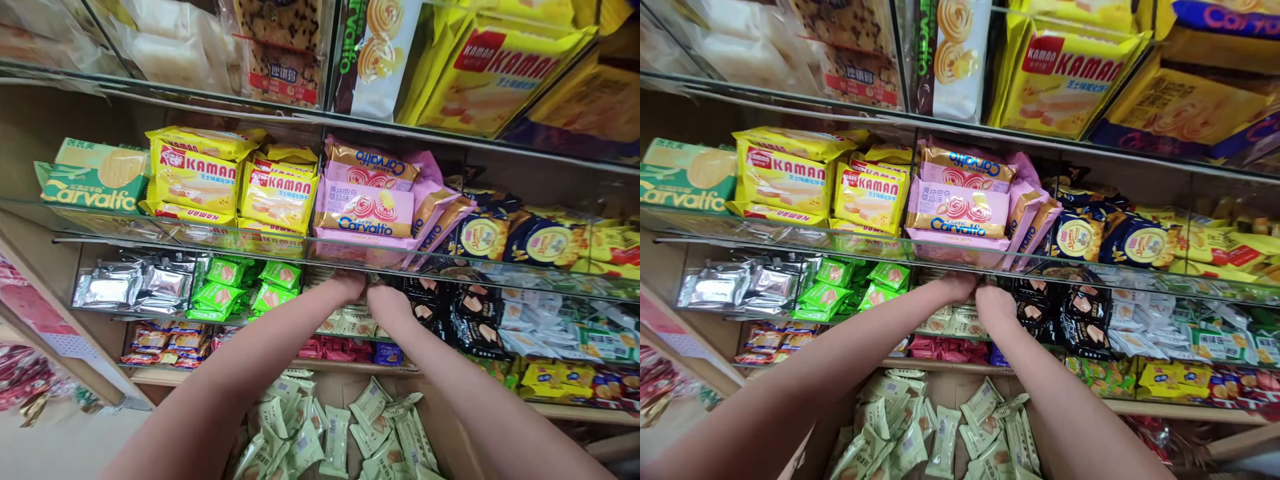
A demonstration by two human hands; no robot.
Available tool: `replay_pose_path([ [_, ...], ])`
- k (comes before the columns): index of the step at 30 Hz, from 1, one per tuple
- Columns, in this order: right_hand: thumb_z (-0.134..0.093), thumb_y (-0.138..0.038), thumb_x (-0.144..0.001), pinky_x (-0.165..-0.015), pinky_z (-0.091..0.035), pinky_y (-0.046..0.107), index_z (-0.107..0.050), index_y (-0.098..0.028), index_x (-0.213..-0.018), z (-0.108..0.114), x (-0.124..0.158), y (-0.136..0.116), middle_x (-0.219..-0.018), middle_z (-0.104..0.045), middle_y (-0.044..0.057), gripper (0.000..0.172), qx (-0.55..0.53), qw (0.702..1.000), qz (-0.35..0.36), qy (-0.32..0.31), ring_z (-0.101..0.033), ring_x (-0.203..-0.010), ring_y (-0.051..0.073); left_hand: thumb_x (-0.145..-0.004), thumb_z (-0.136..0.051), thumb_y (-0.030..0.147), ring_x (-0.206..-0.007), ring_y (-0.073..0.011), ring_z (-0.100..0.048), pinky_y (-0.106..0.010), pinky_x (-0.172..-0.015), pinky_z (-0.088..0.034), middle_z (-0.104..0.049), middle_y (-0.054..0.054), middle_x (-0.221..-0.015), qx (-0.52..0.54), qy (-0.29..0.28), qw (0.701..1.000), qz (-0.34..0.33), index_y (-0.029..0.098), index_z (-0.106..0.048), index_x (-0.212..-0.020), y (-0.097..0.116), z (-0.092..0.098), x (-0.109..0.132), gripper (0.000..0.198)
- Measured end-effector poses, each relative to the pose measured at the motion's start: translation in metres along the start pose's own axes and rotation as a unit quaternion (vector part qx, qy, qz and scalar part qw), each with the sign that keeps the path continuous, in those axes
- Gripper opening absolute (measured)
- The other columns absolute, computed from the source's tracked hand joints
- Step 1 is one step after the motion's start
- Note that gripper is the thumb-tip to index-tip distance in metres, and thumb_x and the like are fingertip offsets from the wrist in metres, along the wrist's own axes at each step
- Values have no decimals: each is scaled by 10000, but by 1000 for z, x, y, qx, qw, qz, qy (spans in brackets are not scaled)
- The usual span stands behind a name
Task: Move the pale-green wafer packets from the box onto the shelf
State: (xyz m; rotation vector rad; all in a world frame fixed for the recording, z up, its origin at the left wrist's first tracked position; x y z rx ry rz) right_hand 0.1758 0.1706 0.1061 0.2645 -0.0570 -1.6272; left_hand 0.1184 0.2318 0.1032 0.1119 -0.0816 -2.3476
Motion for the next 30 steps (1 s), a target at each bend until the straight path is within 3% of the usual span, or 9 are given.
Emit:
replay_pose_path([
  [4,-401,-218,-834,-618,-446,264,-552,-140,-970,5,34,22,-907,-591,117,218,-14,999,-17,44,-621,-763,196,-817,-466,221,-1154,-223,-416,-341,-931,-355,-418,-80,-1310,-12,6,996,-88,203,-403,-1226,4,0,5,414],
  [7,-409,-299,-833,-588,-430,254,-541,-153,-965,-8,60,32,-824,-605,81,237,-45,997,-43,51,-618,-736,199,-826,-419,213,-1251,-188,-283,-282,-1003,-256,-278,-59,-1401,-20,4,989,-144,194,-318,-1292,9,-8,3,476],
  [10,-395,-290,-843,-539,-414,245,-532,-152,-955,-25,72,31,-799,-599,71,224,-46,996,-68,42,-620,-671,187,-844,-378,246,-1243,-186,-305,-270,-1000,-254,-289,-110,-1389,-32,-9,986,-165,132,-342,-1281,16,-16,-2,453],
  [13,-388,-203,-844,-508,-409,238,-527,-144,-921,-31,72,26,-836,-570,81,169,-20,994,-89,58,-618,-639,175,-858,-339,244,-1238,-211,-313,-306,-997,-257,-274,-151,-1386,-48,-17,985,-165,97,-315,-1292,21,-20,-4,459],
  [17,-395,-16,-770,-533,-435,227,-538,-117,-843,-21,64,18,-821,-547,92,189,-1,996,-74,48,-627,-671,178,-852,-350,225,-1265,-258,-245,-363,-1005,-237,-241,-179,-1392,-68,-33,986,-150,58,-275,-1308,24,-19,-1,491],
  [23,-357,14,-767,-554,-474,273,-596,-73,-823,-3,45,10,-839,-542,133,260,20,999,-16,39,-632,-711,212,-825,-397,239,-1259,-305,-239,-462,-981,-254,-241,-118,-1405,-79,-68,988,-116,137,-306,-1307,27,-17,-2,501],
  [27,-370,-6,-773,-551,-470,262,-616,-72,-817,-7,43,11,-835,-549,140,259,22,1000,3,10,-635,-711,215,-816,-417,260,-1224,-266,-321,-391,-964,-302,-276,-95,-1396,-76,-80,989,-98,163,-311,-1302,27,-8,-3,506],
  [30,-390,-15,-765,-540,-458,249,-597,-100,-857,-10,50,17,-855,-547,118,242,18,1000,16,9,-627,-688,195,-833,-373,245,-1141,-224,-436,-308,-900,-364,-403,-113,-1325,-76,-60,992,-78,157,-308,-1295,21,11,7,475],
])
Point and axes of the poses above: each hand's wrist, its own x-axis away from the middle knuckle, its own z-axis out of the back of the hand, y = z × x, the point moved 4 cm from there along -x, towards the middle knuckle
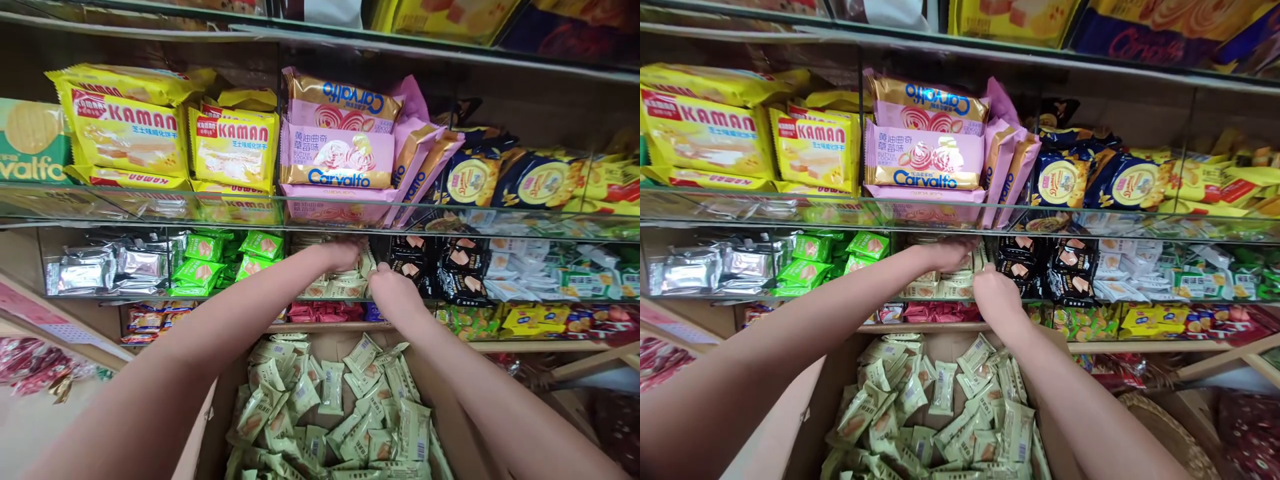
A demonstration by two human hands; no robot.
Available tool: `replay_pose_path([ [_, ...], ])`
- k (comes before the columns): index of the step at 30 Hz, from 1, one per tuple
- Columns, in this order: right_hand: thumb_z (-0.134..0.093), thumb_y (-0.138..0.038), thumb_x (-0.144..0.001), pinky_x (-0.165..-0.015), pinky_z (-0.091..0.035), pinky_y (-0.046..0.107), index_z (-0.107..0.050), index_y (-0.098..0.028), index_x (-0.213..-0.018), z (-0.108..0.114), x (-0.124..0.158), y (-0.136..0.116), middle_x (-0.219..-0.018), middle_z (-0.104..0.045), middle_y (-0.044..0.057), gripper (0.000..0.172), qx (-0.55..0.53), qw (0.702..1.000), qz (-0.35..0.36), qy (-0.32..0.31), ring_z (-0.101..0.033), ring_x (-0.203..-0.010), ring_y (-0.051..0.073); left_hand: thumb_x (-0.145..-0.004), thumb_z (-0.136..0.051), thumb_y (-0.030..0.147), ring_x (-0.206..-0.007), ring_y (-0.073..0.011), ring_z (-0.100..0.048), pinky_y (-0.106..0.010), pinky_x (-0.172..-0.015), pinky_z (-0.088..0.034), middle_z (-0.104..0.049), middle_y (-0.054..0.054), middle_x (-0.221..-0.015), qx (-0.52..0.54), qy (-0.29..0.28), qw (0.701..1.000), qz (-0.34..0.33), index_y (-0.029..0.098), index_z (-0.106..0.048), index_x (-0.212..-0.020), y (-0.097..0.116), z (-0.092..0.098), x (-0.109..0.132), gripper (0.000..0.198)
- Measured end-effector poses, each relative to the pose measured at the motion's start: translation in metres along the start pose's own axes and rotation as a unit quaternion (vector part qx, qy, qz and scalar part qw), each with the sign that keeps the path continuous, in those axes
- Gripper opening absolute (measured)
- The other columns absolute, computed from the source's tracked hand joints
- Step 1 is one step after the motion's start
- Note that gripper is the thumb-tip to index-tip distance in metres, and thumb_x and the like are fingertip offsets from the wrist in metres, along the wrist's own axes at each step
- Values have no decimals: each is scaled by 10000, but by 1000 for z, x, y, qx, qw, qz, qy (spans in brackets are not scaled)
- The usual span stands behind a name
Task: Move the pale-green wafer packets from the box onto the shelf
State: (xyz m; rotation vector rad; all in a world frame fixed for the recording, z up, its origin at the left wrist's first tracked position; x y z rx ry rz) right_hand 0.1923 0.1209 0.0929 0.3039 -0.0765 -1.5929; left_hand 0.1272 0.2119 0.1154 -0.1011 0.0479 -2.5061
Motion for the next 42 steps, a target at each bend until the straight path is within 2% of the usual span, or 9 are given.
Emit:
replay_pose_path([
  [5,-364,-122,-835,-569,-444,261,-574,-145,-841,3,20,6,-867,-538,97,211,-13,995,17,100,-558,-776,204,-836,-370,241,-1007,-240,-541,-316,-833,-401,-573,-133,-1132,-25,23,999,42,135,-430,-1200,-6,13,46,384],
  [9,-377,-171,-852,-674,-439,280,-595,-157,-856,3,31,-14,-876,-548,86,219,-90,981,108,137,-496,-841,201,-818,-427,296,-1181,-329,-366,-412,-935,-313,-360,-234,-1316,-71,69,991,94,16,-326,-1270,-2,-9,76,541],
  [13,-394,-163,-844,-722,-428,293,-605,-148,-827,-1,34,-34,-829,-545,77,212,-164,961,163,152,-478,-833,191,-809,-451,280,-1205,-318,-333,-401,-966,-273,-348,-243,-1320,-85,86,987,105,-25,-282,-1283,-1,-35,80,588],
  [17,-393,-160,-843,-722,-420,296,-605,-149,-792,-7,44,-40,-821,-541,71,218,-236,939,175,181,-477,-826,184,-809,-442,274,-1210,-312,-327,-392,-973,-268,-344,-241,-1323,-86,100,984,120,-25,-298,-1272,-1,-35,79,569],
  [21,-381,-162,-852,-724,-411,292,-594,-148,-808,-10,51,-33,-804,-547,64,218,-265,933,163,182,-484,-795,174,-807,-428,221,-1234,-311,-280,-441,-969,-271,-296,-177,-1369,-62,165,982,73,88,-346,-1264,22,-26,99,483],
  [24,-374,-116,-841,-727,-397,286,-581,-135,-845,1,33,-26,-842,-562,80,209,-206,953,129,181,-481,-809,183,-827,-395,222,-1144,-282,-399,-427,-902,-358,-432,-136,-1280,12,190,981,37,150,-507,-1111,50,-32,126,314],
  [28,-364,-69,-816,-772,-352,330,-584,-107,-896,17,-22,-28,-918,-583,127,237,-73,978,116,158,-457,-924,237,-789,-445,222,-1016,-245,-501,-422,-853,-404,-539,-80,-1168,134,181,974,18,216,-560,-1029,80,-61,156,266],
  [32,-377,-53,-798,-797,-319,346,-604,-90,-900,12,-65,-36,-904,-612,147,251,-23,982,140,127,-477,-944,243,-727,-506,206,-929,-231,-555,-415,-856,-403,-606,-60,-1061,225,188,956,27,242,-594,-957,88,-98,169,249],
  [42,-386,-23,-757,-750,-342,321,-579,-100,-907,4,-79,-34,-868,-640,134,256,-10,984,149,95,-565,-846,218,-679,-569,191,-804,-217,-588,-314,-751,-427,-664,-49,-851,251,-25,966,58,207,-617,-849,78,-185,176,178],
])
Point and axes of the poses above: each hand's wrist, its own x-axis away from the middle knuckle, its own z-axis out of the back of the hand, y = z × x, the point moved 4 cm from there along -x, towards the middle knuckle
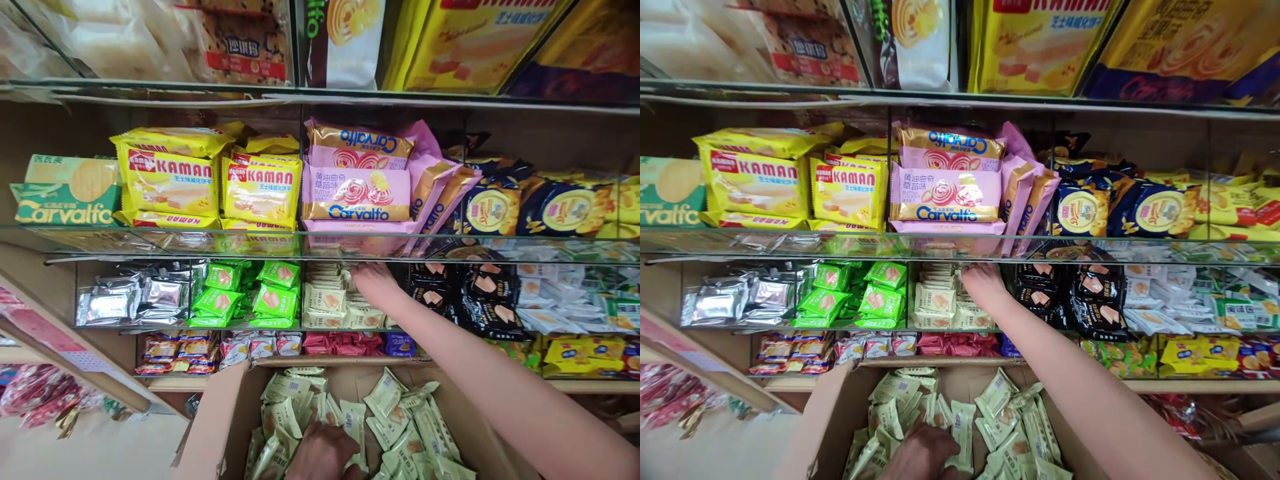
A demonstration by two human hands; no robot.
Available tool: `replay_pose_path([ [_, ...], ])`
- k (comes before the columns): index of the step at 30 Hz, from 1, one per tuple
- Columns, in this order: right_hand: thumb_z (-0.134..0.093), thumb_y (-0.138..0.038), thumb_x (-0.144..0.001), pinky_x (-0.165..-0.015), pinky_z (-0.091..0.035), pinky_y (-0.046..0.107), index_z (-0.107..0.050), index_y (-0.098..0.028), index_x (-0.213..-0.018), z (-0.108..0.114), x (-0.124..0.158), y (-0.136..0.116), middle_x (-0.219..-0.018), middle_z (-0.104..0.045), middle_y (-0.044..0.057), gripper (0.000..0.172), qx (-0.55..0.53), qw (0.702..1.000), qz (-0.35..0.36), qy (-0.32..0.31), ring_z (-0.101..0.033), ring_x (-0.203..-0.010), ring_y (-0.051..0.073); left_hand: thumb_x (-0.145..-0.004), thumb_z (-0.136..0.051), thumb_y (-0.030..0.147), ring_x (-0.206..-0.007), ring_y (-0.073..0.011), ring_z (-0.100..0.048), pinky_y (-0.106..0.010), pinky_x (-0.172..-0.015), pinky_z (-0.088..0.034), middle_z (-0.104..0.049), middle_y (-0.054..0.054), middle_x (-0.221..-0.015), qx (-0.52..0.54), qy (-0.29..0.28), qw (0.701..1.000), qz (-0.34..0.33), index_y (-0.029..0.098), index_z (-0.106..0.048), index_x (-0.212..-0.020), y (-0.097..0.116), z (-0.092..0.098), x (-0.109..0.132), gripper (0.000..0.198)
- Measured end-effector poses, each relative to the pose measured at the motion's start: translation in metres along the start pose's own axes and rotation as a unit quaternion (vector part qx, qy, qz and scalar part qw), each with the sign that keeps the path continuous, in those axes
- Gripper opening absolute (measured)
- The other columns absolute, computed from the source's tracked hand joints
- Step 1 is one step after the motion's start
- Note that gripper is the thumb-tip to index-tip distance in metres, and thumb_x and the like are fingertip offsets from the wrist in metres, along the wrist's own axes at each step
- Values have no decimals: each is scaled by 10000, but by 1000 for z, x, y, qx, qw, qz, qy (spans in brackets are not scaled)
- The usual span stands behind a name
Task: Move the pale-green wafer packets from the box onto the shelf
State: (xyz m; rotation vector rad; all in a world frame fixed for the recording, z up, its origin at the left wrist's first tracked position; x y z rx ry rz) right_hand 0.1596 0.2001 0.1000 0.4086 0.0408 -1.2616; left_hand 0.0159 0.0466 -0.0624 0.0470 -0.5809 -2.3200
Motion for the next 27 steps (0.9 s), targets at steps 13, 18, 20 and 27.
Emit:
replay_pose_path([
  [13,-380,-44,-792,-785,-370,330,-559,-131,-940,-6,-6,3,-934,-613,100,249,-5,999,19,-26,-529,-927,221,-676,-577,223,-803,-203,-517,-304,-755,-390,-617,-45,-773,14,12,1000,-22,177,-590,-734,7,-7,6,75],
  [18,-352,-25,-801,-831,-347,351,-555,-118,-965,-12,-3,0,-956,-593,122,277,-18,999,21,-32,-488,-992,235,-693,-565,190,-831,-189,-502,-313,-787,-368,-610,-22,-788,19,31,999,-27,183,-570,-736,16,0,12,45],
  [20,-361,-25,-799,-841,-343,332,-562,-132,-959,-11,-5,3,-967,-589,112,278,-26,999,25,-39,-483,-1004,223,-704,-552,180,-815,-184,-503,-311,-782,-369,-606,-19,-766,13,32,999,-31,177,-564,-715,19,2,13,17],
  [27,-432,-227,-824,-727,-400,313,-554,-127,-949,32,35,7,-942,-578,116,201,-65,998,-6,-1,-550,-856,222,-766,-487,168,-820,-178,-538,-285,-776,-391,-616,-40,-823,68,55,996,-30,181,-586,-837,16,18,14,123],
])
Point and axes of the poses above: each hand's wrist, its own x-axis away from the middle knuckle, its own z-axis out of the back of the hand, y = z × x, the point moved 4 cm from there along -x, towards the middle knuckle
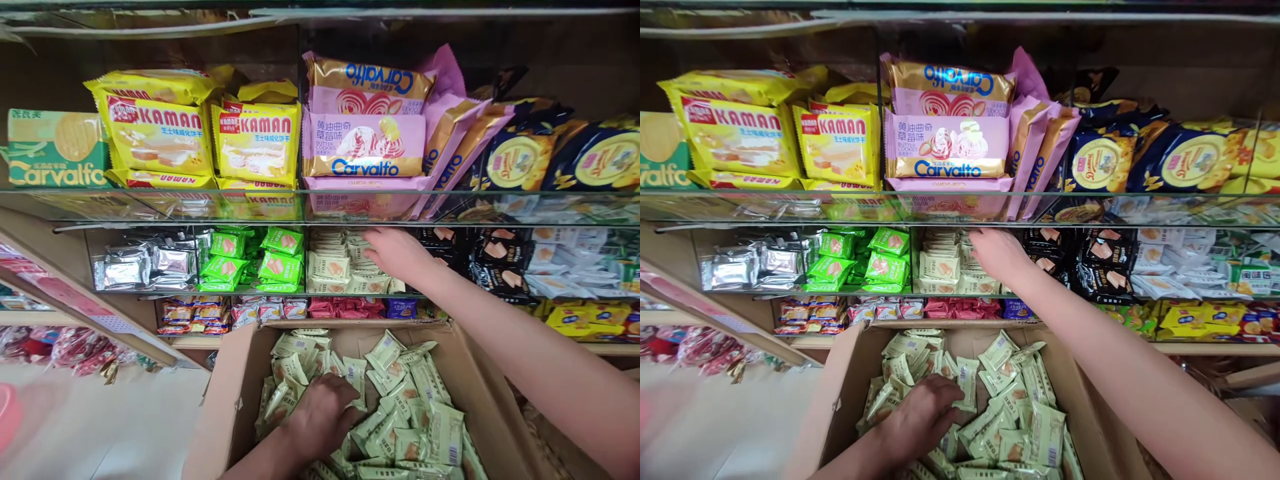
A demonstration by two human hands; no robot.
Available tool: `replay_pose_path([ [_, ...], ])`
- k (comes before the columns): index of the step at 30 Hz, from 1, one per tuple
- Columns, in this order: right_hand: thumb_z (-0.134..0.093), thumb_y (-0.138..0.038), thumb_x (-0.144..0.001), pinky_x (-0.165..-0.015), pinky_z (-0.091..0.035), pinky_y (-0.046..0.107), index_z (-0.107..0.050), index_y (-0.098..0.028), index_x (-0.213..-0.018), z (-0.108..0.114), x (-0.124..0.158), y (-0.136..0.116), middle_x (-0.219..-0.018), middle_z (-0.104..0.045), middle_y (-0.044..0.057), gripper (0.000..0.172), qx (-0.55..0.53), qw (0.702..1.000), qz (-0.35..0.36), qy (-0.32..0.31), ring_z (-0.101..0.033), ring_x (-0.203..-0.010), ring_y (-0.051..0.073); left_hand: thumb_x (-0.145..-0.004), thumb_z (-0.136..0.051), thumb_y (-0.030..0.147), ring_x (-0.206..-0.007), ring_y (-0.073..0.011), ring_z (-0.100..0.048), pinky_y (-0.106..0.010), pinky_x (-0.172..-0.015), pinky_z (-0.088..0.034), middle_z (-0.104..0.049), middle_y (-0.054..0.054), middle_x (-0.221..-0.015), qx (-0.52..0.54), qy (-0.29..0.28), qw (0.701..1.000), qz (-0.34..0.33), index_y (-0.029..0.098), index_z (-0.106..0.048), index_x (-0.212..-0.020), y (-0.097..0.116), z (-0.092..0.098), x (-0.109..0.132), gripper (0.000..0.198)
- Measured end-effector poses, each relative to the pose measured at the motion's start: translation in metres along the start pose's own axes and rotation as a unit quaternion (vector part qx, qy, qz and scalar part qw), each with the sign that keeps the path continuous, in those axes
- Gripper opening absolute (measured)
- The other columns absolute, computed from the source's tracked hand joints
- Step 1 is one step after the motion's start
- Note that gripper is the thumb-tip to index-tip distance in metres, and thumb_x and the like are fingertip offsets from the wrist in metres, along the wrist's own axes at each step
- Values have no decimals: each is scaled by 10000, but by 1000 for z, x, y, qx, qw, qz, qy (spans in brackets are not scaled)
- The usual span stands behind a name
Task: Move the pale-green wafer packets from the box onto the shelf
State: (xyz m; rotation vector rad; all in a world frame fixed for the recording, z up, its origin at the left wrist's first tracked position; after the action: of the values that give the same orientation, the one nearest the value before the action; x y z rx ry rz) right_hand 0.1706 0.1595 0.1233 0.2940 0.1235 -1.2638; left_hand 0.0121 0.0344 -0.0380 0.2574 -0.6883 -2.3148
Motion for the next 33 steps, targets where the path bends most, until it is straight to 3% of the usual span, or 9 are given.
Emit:
replay_pose_path([
  [2,-401,-259,-843,-707,-408,281,-571,-158,-871,-3,43,-18,-854,-595,66,200,-101,995,26,-4,-555,-788,174,-785,-459,162,-827,-177,-547,-279,-779,-398,-622,-46,-840,15,16,1000,9,178,-590,-869,-2,6,0,156],
  [4,-379,-200,-840,-658,-418,241,-593,-190,-780,-31,94,-39,-778,-605,21,222,-195,974,50,-108,-562,-704,132,-799,-439,166,-831,-178,-553,-274,-775,-408,-628,-49,-849,23,27,999,16,176,-595,-887,-4,10,1,179],
  [7,-465,-38,-690,-701,-425,277,-633,-143,-800,-89,161,-50,-835,-626,78,227,-136,965,-15,-223,-569,-810,196,-803,-437,185,-834,-179,-562,-270,-775,-419,-637,-51,-862,33,26,999,10,181,-601,-929,-4,9,2,207],
  [10,-392,53,-627,-730,-414,285,-657,-139,-765,-124,194,-47,-846,-623,109,355,-90,960,-76,-254,-532,-908,231,-804,-431,194,-820,-176,-570,-262,-760,-429,-642,-49,-857,32,15,999,1,188,-606,-949,-5,4,2,228],
  [18,-390,-14,-639,-758,-411,320,-637,-186,-853,-118,224,-43,-936,-602,91,369,-173,931,-132,-291,-514,-936,246,-795,-438,188,-784,-164,-580,-240,-718,-437,-649,-37,-832,30,2,999,10,198,-613,-938,-4,-1,1,226],
  [25,-392,-179,-761,-816,-407,297,-603,-287,-933,-94,232,-13,-987,-633,32,293,-363,888,-167,-229,-559,-930,206,-787,-473,212,-838,-162,-578,-275,-792,-438,-647,-56,-912,167,41,984,55,187,-605,-989,-7,2,0,243],
  [27,-447,-252,-758,-826,-402,324,-578,-265,-981,-78,213,-11,-999,-631,40,260,-394,878,-186,-197,-559,-938,222,-761,-530,257,-873,-163,-565,-283,-777,-453,-608,-81,-1026,282,51,954,88,178,-518,-1127,-4,6,-4,375],
  [30,-500,-340,-750,-812,-410,320,-550,-220,-991,-61,180,-22,-1002,-612,53,274,-484,846,-192,-116,-551,-932,210,-708,-612,351,-901,-159,-549,-277,-748,-464,-543,-90,-1139,492,31,867,71,178,-404,-1231,9,14,-16,589],
  [33,-555,-339,-720,-761,-425,304,-561,-193,-965,-69,160,-44,-938,-614,48,286,-579,790,-192,-64,-558,-866,189,-702,-616,409,-679,-114,-552,-248,-650,-466,-635,-30,-805,553,43,827,91,148,-568,-1067,10,18,-23,451],
])
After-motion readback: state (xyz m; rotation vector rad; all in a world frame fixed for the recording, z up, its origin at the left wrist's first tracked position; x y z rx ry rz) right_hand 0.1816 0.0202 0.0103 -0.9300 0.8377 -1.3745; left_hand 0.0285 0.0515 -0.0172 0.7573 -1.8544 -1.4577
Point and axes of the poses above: each hand's wrist, its own x-axis away from the middle knuckle, its own z-axis out of the back of the hand, y = z × x, the point moved 4 cm from there along -x, towards the middle knuckle
